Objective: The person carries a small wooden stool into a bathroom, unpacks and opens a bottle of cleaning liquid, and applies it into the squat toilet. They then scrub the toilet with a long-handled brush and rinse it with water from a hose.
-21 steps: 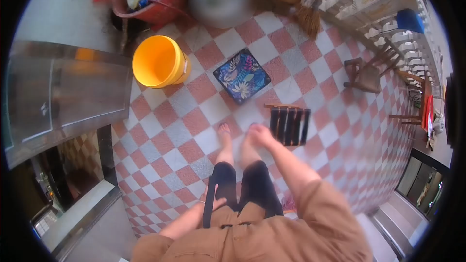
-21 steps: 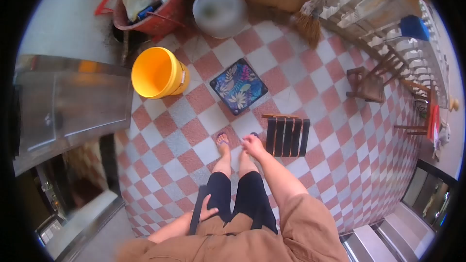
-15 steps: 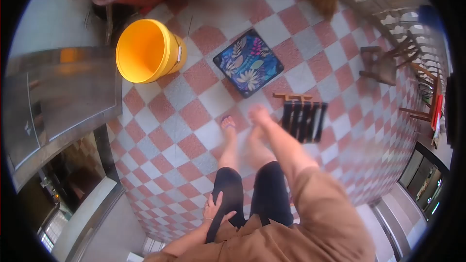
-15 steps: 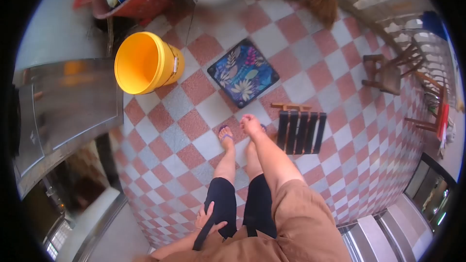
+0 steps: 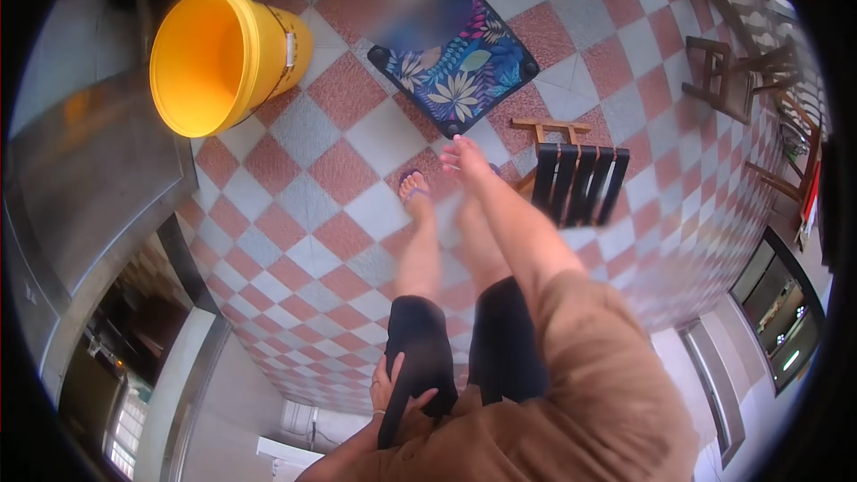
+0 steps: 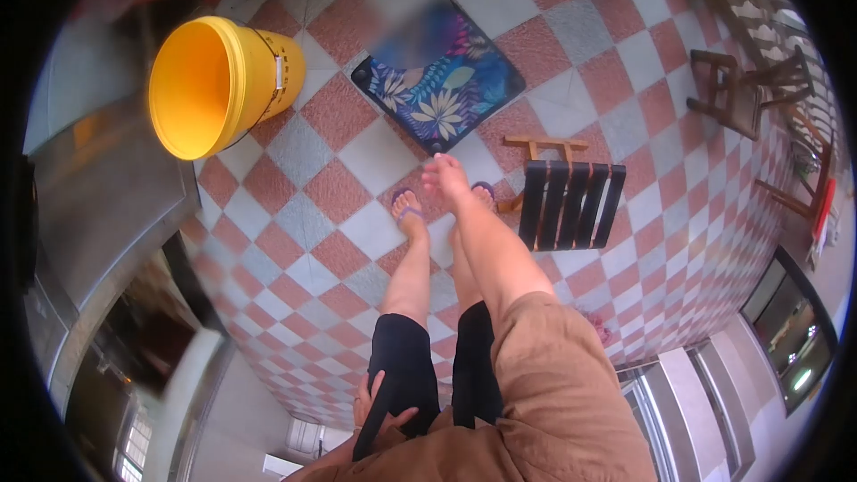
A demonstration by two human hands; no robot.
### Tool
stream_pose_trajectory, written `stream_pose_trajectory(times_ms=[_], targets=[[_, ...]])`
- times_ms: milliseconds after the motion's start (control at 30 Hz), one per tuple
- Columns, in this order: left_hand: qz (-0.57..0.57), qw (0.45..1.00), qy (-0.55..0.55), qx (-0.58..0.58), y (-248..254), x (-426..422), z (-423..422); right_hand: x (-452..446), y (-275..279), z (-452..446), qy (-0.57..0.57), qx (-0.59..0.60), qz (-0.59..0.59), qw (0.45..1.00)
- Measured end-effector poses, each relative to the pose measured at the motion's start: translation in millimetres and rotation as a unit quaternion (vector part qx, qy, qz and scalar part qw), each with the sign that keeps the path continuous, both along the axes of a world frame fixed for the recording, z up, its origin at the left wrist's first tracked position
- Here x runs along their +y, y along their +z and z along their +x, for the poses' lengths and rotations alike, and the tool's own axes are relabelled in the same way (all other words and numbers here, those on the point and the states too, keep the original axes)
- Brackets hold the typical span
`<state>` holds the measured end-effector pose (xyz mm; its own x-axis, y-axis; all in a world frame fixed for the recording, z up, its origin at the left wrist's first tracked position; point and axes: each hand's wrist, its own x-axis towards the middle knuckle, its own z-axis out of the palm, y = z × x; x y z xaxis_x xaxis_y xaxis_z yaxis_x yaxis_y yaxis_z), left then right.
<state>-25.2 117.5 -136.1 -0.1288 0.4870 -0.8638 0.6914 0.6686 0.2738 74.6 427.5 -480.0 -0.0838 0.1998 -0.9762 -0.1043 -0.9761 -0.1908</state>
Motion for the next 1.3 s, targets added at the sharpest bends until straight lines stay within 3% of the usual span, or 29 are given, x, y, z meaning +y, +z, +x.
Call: stream_pose_trajectory(times_ms=[133, 200, 233, 267, 333, 367, 433, 500, 533, 567, 667, 767, 867, 967, 1067, 1233, 1300], targets=[[-0.024, 0.999, -0.026, 0.003, 5, 11, 4, -25, -2, 58, -0.092, -0.089, 0.033, 0.991], [-0.029, 0.999, -0.036, 0.002, 6, 15, 4, -62, 15, 113, 0.017, -0.151, 0.003, 0.988], [-0.032, 0.999, -0.040, 0.002, 6, 17, 5, -84, 33, 135, -0.101, -0.149, -0.094, 0.979], [-0.040, 0.999, -0.028, -0.004, 5, 18, 5, -116, 30, 164, -0.135, -0.148, -0.152, 0.968], [-0.061, 0.998, -0.006, -0.015, 1, 19, 7, -190, 2, 227, -0.268, -0.158, -0.204, 0.928], [-0.041, 0.996, -0.081, -0.011, 1, 21, 10, -192, 9, 235, -0.271, -0.186, -0.190, 0.925], [-0.077, 0.995, 0.005, -0.057, -4, 7, 11, -188, 29, 244, -0.277, -0.238, -0.166, 0.916], [-0.076, 0.991, 0.068, -0.086, -6, 9, 13, -173, 18, 248, -0.323, -0.186, -0.077, 0.925], [-0.056, 0.990, 0.087, -0.095, -1, 26, 20, -160, 12, 249, -0.380, -0.100, -0.036, 0.919], [-0.035, 0.988, 0.105, -0.104, 3, 34, 23, -141, 12, 247, -0.417, -0.088, -0.085, 0.901], [-0.019, 0.986, -0.167, 0.011, -7, 7, 16, -114, 18, 242, -0.441, -0.074, -0.141, 0.883], [-0.059, 0.983, -0.173, 0.017, 11, 53, 33, -76, 18, 241, -0.439, 0.103, -0.113, 0.885], [-0.061, 0.966, -0.251, 0.032, 12, 53, 41, -44, 14, 235, -0.453, 0.151, -0.144, 0.866], [-0.041, 0.952, -0.301, 0.027, 20, 55, 50, -33, 53, 243, -0.399, 0.062, -0.124, 0.906], [-0.033, 0.942, -0.332, 0.023, 10, 51, 56, -47, 52, 280, -0.446, 0.059, -0.100, 0.887], [-0.060, 0.928, -0.368, 0.004, 5, 55, 61, -104, 42, 325, -0.457, -0.070, -0.153, 0.873], [-0.082, 0.916, -0.392, 0.021, 3, 63, 65, -117, 50, 335, -0.389, -0.098, -0.099, 0.911]])
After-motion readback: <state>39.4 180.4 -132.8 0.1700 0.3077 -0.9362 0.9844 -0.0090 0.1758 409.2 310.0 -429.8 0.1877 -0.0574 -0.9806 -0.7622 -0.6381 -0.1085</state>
